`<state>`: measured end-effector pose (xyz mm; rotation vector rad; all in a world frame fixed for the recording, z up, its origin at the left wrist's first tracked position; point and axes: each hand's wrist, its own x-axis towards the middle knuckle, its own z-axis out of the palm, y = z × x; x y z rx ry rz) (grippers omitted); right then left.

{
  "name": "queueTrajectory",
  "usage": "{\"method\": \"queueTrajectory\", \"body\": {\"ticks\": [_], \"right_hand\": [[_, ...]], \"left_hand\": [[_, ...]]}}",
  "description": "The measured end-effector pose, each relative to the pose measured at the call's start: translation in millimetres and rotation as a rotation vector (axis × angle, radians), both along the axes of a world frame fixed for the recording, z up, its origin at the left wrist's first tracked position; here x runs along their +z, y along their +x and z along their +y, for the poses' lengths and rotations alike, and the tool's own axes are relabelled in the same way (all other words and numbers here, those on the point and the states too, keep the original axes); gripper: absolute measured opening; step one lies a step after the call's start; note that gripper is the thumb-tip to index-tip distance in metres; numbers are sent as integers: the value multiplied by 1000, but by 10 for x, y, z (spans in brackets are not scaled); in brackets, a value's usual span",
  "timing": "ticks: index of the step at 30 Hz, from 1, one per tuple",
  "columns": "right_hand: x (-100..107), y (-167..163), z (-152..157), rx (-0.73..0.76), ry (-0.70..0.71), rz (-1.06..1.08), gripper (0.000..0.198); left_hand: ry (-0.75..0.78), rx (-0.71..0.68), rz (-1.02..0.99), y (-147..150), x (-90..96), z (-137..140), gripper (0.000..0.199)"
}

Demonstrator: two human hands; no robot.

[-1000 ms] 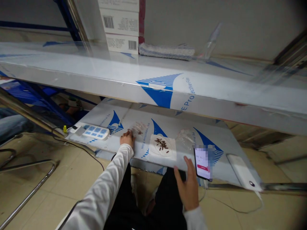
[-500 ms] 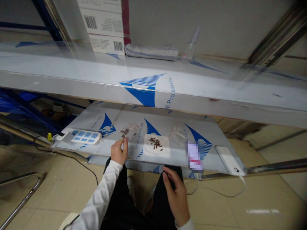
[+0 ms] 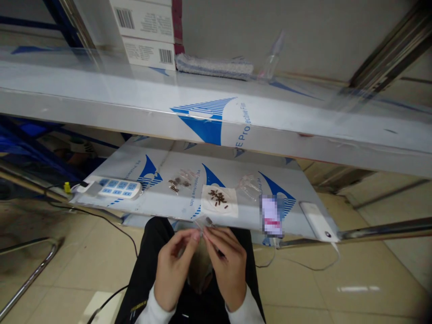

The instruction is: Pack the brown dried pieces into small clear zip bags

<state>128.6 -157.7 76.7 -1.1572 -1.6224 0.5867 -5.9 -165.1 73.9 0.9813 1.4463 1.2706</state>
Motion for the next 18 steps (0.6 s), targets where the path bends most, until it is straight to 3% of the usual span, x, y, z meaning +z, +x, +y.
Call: {"method": "queueTrajectory", "body": {"ticks": [4,8,12,15,18], "right_hand": [[9,97,-141,62,9,-170,39],[-55,168,-284,62,-126,-86,37],[-146,178,-385,-1,-371,177,13],[-163,211,-394,108,-618,356,21],[-167,277,-387,249,-717,359,31]], "left_hand": [[-116,-142,-192,58,77,5,26],[-197,-242,-216,73,4,-35,30],[-218,-310,-225,106,-55,-114,30],[-212,-432,-219,89,-70,-150,29],[-148,-537,-106,34,-87,-186,28]]}}
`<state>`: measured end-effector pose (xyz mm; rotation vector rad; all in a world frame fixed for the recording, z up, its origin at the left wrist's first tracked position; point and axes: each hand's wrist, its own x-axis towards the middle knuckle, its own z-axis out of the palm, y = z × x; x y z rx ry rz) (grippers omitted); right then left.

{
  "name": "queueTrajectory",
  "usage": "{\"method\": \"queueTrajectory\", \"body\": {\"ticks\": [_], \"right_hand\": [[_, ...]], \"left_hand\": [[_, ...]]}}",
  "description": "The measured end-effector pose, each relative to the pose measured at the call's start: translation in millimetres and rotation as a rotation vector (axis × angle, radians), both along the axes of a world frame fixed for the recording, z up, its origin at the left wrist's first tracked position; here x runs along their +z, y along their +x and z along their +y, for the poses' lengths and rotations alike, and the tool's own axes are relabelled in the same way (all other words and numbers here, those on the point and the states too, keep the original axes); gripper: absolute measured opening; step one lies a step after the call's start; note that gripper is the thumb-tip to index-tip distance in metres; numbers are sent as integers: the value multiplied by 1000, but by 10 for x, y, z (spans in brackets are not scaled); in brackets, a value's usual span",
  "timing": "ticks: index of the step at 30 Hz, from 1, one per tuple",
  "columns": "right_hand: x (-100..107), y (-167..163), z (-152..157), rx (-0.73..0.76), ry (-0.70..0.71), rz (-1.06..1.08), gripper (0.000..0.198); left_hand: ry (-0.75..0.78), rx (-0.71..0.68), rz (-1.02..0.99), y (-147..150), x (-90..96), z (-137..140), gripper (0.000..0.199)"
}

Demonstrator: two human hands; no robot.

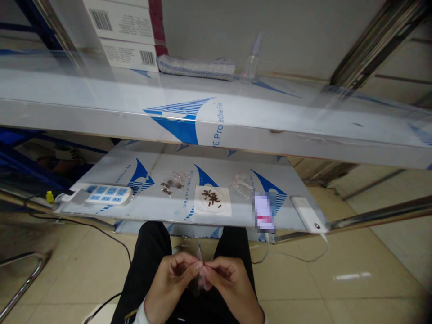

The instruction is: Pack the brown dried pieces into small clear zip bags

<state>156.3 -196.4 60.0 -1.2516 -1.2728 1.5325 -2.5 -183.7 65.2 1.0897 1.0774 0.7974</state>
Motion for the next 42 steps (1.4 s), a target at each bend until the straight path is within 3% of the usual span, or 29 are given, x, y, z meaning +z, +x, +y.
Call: {"method": "queueTrajectory", "body": {"ticks": [2,6,8,10,14,17,18,22,25,27,29,32,34,38,42], "right_hand": [[-23,39,-5,-44,73,-125,30],[-62,82,0,-366,384,-491,18],[-29,100,40,-356,508,-522,14],[31,125,108,-226,577,-451,31],[108,187,257,98,562,-186,50],[60,195,323,86,471,-42,82],[31,184,332,59,446,-14,84],[-79,125,338,-23,392,63,54],[-143,161,455,-80,388,36,43],[-189,250,672,-93,428,-111,42],[-240,367,1000,-47,485,-397,43],[-309,497,1577,229,511,-1029,44],[-344,507,1915,369,493,-1250,42],[-397,350,2318,557,484,-1455,35],[-414,134,2429,736,546,-1598,27]], "left_hand": [[114,25,206,-27,6,-37,25],[281,131,633,19,136,-84,18],[292,104,689,82,241,-51,16],[312,77,680,138,331,23,15],[344,59,620,158,385,201,19],[315,34,602,130,366,290,21],[313,31,597,125,364,309,20],[320,63,576,120,385,359,20],[322,146,571,45,380,377,26],[319,218,570,-66,337,368,32],[301,271,576,-204,261,330,36],[250,304,596,-395,119,218,40],[219,318,596,-488,36,130,41],[150,350,585,-612,-61,7,43],[108,372,605,-710,-111,-29,45]]}}
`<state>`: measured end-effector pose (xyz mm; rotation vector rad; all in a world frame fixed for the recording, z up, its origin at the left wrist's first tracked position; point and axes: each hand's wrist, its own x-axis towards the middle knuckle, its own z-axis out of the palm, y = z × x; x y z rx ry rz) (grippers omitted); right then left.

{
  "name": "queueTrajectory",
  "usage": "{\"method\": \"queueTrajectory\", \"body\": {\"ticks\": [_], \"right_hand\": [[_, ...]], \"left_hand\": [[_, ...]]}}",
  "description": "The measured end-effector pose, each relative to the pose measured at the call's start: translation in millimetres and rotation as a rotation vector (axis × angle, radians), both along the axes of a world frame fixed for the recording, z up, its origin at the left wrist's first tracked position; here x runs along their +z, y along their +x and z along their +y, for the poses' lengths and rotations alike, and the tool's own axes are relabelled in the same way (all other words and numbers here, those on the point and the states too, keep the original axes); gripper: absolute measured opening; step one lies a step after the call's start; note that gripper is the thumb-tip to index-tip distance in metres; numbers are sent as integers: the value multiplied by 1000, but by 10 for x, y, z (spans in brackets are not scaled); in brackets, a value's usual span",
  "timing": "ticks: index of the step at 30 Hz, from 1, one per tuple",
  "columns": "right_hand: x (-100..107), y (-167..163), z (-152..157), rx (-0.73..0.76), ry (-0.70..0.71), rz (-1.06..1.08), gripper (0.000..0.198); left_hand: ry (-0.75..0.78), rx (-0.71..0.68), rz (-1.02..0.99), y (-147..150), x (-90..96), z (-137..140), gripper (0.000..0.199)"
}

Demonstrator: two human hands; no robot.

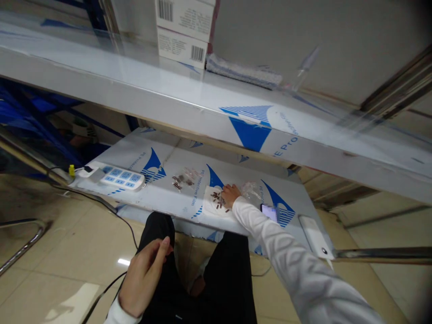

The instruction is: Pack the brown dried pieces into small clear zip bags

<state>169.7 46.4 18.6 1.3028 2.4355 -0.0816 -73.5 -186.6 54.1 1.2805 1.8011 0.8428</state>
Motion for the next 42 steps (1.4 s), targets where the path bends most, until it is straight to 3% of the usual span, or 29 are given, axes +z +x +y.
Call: {"method": "queueTrajectory", "body": {"ticks": [3,7,11,14,18,22,26,30,36,39,42], "right_hand": [[4,-119,-1,72,8,-72,22],[19,-183,-18,105,25,-93,30],[113,-1,30,68,51,-59,24],[220,335,122,-48,95,-34,39],[247,814,229,-320,188,-1,51],[118,1031,159,-552,287,74,75],[34,932,-279,-610,511,525,74],[31,677,-1152,-543,611,1026,56],[-256,384,-2460,-805,409,1223,43],[-444,332,-2759,-910,408,1266,36],[-457,288,-2761,-891,313,1316,31]], "left_hand": [[-16,11,14,-58,-58,2,47],[-38,1,33,-91,-143,27,47],[-31,-28,70,-95,-202,40,46],[-30,-39,103,-110,-293,20,44],[-17,-60,189,-141,-505,104,39],[102,-59,363,-150,-675,588,30],[182,-1,513,-115,-783,1359,33],[186,38,621,-58,-879,1857,36],[230,16,683,16,-847,1863,20],[269,63,661,33,-726,1783,24],[317,114,601,85,-571,1597,29]]}}
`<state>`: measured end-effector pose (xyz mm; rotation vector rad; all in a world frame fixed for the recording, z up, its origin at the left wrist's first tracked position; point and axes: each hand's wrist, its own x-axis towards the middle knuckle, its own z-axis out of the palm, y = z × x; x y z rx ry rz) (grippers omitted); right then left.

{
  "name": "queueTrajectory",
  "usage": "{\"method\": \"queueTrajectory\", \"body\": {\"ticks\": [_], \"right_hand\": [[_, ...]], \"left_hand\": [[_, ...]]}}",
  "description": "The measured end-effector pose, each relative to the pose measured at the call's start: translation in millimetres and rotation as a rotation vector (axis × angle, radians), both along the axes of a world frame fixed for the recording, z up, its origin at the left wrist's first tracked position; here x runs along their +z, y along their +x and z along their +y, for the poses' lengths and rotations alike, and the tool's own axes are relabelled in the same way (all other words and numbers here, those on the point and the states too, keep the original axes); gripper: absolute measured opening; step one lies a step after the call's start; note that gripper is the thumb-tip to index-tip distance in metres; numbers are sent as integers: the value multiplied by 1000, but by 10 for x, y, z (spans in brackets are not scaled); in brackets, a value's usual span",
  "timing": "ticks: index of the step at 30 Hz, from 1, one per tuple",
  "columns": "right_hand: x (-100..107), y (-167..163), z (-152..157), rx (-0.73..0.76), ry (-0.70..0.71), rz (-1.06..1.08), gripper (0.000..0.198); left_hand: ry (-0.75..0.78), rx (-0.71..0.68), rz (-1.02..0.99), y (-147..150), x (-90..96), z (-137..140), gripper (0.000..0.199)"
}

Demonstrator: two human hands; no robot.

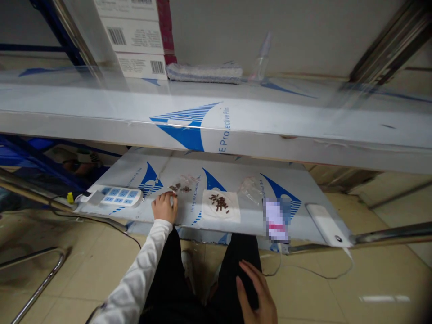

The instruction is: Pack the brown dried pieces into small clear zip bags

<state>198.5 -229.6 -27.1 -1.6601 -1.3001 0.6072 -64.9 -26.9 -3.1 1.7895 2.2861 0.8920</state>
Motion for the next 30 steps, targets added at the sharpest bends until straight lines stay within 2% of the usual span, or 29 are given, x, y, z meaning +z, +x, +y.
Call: {"method": "queueTrajectory", "body": {"ticks": [3,5,6,8,10,12,14,17,20,24,27,30], "right_hand": [[207,-148,214,58,-64,176,38],[411,-316,398,88,-92,390,50],[513,-409,481,145,-106,517,53],[686,-580,604,256,-135,707,46],[796,-696,647,282,-127,711,30],[840,-738,622,269,-30,520,20],[832,-717,566,325,141,258,22],[777,-639,490,472,330,-66,41],[751,-576,451,553,375,-237,47],[822,-553,414,591,325,-208,43],[896,-590,390,554,176,42,34],[932,-651,394,462,21,228,20]], "left_hand": [[29,-75,-172,152,156,-377,31],[46,-231,-635,292,250,-697,30],[31,-273,-797,360,289,-855,31],[-69,-311,-948,467,349,-1135,33],[-92,-209,-981,523,390,-1346,29],[-18,-36,-953,534,436,-1491,28],[36,38,-937,527,516,-1581,27],[-72,-78,-1026,525,687,-1617,26],[-197,-141,-1139,523,817,-1563,26],[-323,-203,-1198,486,829,-1489,24],[-330,-297,-1154,485,799,-1505,19],[-325,-404,-1005,520,802,-1568,17]]}}
